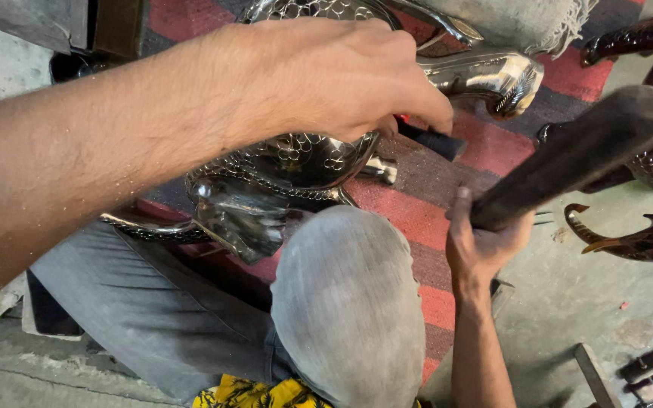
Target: The person sits on the floor with a brass leopard figurine on their lap and hammers a punch against its surface to refine the patterned detailing. They reposition the figurine and the punch repeatedly to work different areas of the body, legs, and head.
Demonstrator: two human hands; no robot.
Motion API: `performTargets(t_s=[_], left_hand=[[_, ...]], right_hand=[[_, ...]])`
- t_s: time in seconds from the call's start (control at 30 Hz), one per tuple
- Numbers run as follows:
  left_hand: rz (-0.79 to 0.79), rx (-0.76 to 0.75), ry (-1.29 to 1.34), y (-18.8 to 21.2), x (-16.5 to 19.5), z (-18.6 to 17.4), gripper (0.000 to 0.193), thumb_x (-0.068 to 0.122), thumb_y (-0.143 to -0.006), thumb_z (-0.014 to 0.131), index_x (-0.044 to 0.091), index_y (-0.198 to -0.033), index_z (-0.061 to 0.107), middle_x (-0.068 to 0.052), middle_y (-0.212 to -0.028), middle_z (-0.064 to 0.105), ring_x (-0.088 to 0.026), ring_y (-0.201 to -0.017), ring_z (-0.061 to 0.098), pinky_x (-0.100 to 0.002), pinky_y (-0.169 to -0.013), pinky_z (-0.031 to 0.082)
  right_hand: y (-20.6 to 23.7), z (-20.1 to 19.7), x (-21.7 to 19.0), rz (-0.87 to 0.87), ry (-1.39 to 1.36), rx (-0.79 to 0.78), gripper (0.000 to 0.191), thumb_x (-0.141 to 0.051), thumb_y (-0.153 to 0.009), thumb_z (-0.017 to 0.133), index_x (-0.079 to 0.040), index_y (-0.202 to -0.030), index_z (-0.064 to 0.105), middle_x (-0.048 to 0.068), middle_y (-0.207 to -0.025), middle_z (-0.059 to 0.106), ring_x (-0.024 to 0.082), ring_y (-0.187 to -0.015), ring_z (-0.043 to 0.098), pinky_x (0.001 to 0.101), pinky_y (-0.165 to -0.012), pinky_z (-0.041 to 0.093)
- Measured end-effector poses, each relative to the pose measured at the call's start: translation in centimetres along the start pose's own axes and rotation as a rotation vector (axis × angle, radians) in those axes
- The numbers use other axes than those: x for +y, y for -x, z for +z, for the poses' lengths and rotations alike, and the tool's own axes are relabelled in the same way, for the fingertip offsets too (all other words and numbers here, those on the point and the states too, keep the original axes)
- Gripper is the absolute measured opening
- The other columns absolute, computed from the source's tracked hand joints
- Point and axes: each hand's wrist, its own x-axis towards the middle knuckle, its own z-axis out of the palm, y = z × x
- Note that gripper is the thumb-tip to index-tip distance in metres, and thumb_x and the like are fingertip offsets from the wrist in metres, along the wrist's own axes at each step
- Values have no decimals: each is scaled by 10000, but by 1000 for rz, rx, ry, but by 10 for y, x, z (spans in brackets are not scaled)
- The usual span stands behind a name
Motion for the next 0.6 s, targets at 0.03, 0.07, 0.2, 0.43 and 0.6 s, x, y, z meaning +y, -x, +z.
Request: performTargets(t_s=[0.03, 0.07, 0.2, 0.43, 0.6], left_hand=[[-15, -28, -12, -1, 0, -1, 443, 197, -829, 806, 252, -1256, 702, -131, -853, 740, -376, -805, 714, -507, -637, 546], [-29, -56, -23, -1, 1, -2, 429, 221, -840, 805, 258, -1253, 699, -126, -843, 737, -371, -811, 714, -502, -645, 548], [9, -47, -100, 2, 1, -2, 574, 62, -770, 761, 268, -1300, 682, -97, -887, 736, -357, -834, 723, -465, -677, 574], [-8, 135, 6, 20, -1, 6, 528, 25, -822, 706, 221, -1312, 691, -171, -822, 703, -405, -825, 687, -498, -719, 536], [43, 310, 23, 35, 0, 19, 496, -36, -816, 673, 126, -1284, 649, -133, -952, 735, -392, -851, 697, -493, -727, 542]], right_hand=[[0, 1, 1, 22, -22, 67, 328, 40, -1035, 740, 3, -1192, 455, 99, -921, 632, 160, -754, 666, 309, -676, 564], [1, 2, 1, 46, -44, 134, 343, 36, -1025, 749, -4, -1185, 449, 96, -924, 630, 160, -754, 660, 308, -660, 561], [2, 6, -6, -70, -39, 110, 309, 9, -1037, 764, -12, -1131, 470, 107, -900, 620, 200, -739, 664, 343, -693, 592], [-22, -5, -34, -160, 389, 7, 347, -82, -971, 864, 22, -1079, 551, 129, -868, 619, 292, -732, 613, 407, -707, 532], [-49, -23, -51, -509, 455, -24, 267, 54, -999, 795, 78, -1119, 557, 180, -966, 635, 286, -819, 659, 397, -795, 575]])
